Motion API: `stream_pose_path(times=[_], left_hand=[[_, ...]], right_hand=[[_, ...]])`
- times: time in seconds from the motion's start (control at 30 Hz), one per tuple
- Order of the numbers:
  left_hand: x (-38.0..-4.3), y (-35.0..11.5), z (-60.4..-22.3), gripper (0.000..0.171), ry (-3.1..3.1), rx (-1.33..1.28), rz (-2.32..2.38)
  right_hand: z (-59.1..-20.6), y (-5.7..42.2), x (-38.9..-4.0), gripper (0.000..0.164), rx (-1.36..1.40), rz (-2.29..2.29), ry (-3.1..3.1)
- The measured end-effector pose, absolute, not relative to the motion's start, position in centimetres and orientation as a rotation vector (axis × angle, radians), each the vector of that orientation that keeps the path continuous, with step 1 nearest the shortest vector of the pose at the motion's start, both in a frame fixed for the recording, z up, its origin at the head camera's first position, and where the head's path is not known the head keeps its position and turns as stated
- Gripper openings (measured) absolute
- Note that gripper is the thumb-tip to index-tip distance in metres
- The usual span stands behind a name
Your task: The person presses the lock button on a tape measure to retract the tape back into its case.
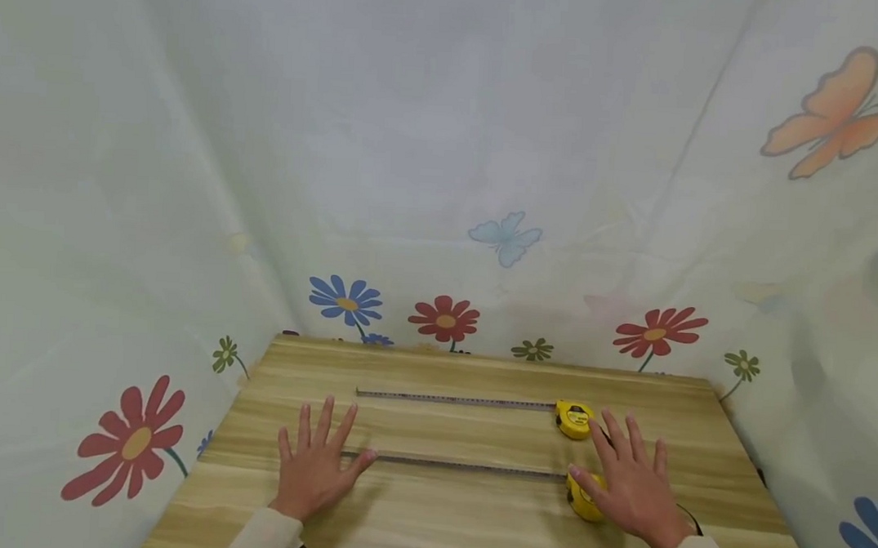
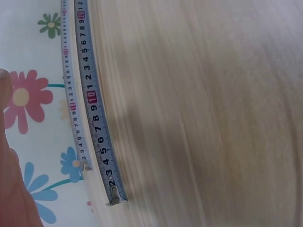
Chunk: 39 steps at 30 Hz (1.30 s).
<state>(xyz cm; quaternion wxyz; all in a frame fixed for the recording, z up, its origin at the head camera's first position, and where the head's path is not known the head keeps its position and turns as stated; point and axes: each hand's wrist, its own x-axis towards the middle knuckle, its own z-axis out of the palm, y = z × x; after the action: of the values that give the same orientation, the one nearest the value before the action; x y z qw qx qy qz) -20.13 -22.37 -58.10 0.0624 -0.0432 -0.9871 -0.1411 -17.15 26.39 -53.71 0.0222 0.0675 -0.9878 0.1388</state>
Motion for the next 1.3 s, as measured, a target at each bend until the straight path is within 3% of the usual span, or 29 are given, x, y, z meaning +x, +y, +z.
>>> stream_pose_path(times=[0.67,1.3], left_hand=[[-20.4,-23.4,-59.8,0.085,-2.855,-0.175,-0.429],[-20.2,-24.3,-62.5,0.087,-2.963,-0.156,-0.408]], right_hand=[[-54.2,25.6,-17.2,0.081,0.245,0.459,-3.032],[-57.6,25.9,-17.1,0.081,0.209,0.447,-3.060]])
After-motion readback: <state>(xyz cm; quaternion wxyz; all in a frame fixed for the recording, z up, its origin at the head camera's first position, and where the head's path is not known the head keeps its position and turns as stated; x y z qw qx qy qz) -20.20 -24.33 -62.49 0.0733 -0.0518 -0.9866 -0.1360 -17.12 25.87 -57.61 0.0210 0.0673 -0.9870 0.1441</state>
